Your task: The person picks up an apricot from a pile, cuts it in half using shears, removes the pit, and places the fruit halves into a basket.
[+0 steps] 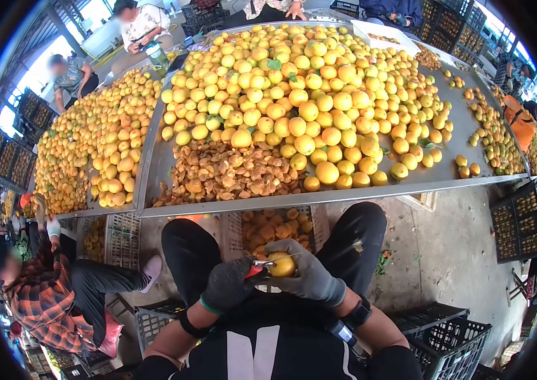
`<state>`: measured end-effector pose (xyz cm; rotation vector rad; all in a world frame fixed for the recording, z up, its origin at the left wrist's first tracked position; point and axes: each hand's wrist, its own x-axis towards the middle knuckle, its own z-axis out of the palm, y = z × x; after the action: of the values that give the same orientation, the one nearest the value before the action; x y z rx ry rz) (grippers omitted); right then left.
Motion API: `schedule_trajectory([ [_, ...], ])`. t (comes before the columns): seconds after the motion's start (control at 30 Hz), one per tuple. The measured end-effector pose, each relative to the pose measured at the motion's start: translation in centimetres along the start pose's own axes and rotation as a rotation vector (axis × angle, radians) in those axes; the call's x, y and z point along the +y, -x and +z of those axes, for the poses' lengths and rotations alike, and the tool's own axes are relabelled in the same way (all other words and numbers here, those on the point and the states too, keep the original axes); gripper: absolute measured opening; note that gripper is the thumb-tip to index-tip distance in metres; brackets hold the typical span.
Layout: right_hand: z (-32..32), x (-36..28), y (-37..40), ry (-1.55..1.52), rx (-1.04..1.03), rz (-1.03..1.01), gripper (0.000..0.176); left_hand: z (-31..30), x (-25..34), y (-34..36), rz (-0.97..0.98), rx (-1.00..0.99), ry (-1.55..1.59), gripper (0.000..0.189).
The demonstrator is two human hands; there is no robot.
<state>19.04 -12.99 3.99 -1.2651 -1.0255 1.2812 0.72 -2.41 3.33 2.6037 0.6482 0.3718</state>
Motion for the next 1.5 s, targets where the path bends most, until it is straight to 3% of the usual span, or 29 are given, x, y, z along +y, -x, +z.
schedule_trajectory([
  [0.13, 0.0, 1.0, -0.1, 0.136, 0.009, -0.142, 0.056, 0.1, -0.3, 0.1, 0.075, 0.08, 0.033, 0.033],
  [0.27, 0.7, 0.4, -0.3, 0.209, 0.037, -0.15, 0.055, 0.0, -0.5, 0.5, 0.039, 0.028, 0.026, 0.033],
  [0.33, 1.1, -0.8, -0.2, 0.02, 0.045, 0.083, 0.053, 0.2, -0.4, 0.6, 0.03, 0.018, 0.02, 0.031],
  [0.47, 1.0, -0.9, -0.3, 0.017, 0.049, 0.121, 0.053, 0.2, -0.3, 0.7, 0.017, 0.026, 0.011, 0.029],
  [0.53, 1.0, -0.2, -0.4, 0.41, 0.107, -0.206, 0.052, 0.1, -0.3, 0.8, 0.036, 0.023, 0.006, 0.029],
  [0.67, 1.7, 0.0, -0.5, 0.418, 0.142, -0.252, 0.048, 0.2, -0.5, 1.1, 0.024, 0.002, -0.026, 0.029],
  [0.77, 2.0, -0.3, -1.1, 0.593, 0.2, -0.384, 0.043, 0.7, -0.9, 1.1, 0.049, 0.005, 0.047, 0.03],
  [0.87, 1.2, -0.2, -1.6, 0.705, 0.198, -0.404, 0.046, 1.1, -1.0, 0.9, -0.022, -0.154, 0.011, 0.031],
  [0.93, 0.0, 0.4, -1.4, -0.193, -0.089, 0.267, 0.051, 2.0, -1.5, 1.3, 0.018, -0.143, 0.086, 0.029],
  [0.97, 0.3, 0.6, -1.3, -0.194, -0.087, 0.271, 0.051, 2.2, -1.7, 1.4, 0.018, -0.145, 0.09, 0.029],
  [1.03, 0.9, 1.0, -1.3, -0.669, -0.03, 0.473, 0.054, 2.3, -2.3, 0.7, -0.051, -0.163, 0.042, 0.035],
  [1.1, 0.7, 2.2, -1.6, -0.551, -0.007, 0.377, 0.055, 2.0, -2.4, 0.0, -0.091, -0.213, 0.106, 0.039],
  [1.17, 0.6, 1.5, -1.8, 0.034, 0.084, 0.07, 0.055, 1.6, -2.1, -0.3, -0.128, -0.277, 0.167, 0.043],
  [1.23, 0.1, 1.3, -2.1, -0.023, 0.063, 0.049, 0.054, 1.2, -1.5, -0.7, -0.221, -0.3, 0.496, 0.043],
  [1.27, -0.3, 1.2, -2.1, -0.073, 0.043, 0.025, 0.053, 1.2, -1.6, -0.9, -0.213, -0.304, 0.495, 0.043],
  [1.33, -1.1, 1.9, -2.3, -0.077, 0.138, -0.014, 0.051, 1.0, -1.6, -1.3, -0.228, 0.043, 0.666, 0.046],
  [1.37, -1.4, 1.9, -2.4, -0.084, 0.224, -0.054, 0.049, 0.4, -1.8, -1.6, -0.22, 0.043, 0.671, 0.046],
  [1.4, -1.8, 1.4, -1.7, -0.681, 0.261, 0.159, 0.061, -0.5, -2.3, -1.8, -0.333, 0.034, 0.821, 0.044],
  [1.43, -1.9, 1.2, -1.6, -0.676, 0.267, 0.158, 0.061, -1.8, -2.2, -2.2, -0.449, 0.022, 0.969, 0.043],
  [1.5, -2.0, 1.0, -1.5, -1.095, 0.053, 0.09, 0.062, -4.1, -0.8, -2.5, -0.442, -0.011, 0.837, 0.039],
])
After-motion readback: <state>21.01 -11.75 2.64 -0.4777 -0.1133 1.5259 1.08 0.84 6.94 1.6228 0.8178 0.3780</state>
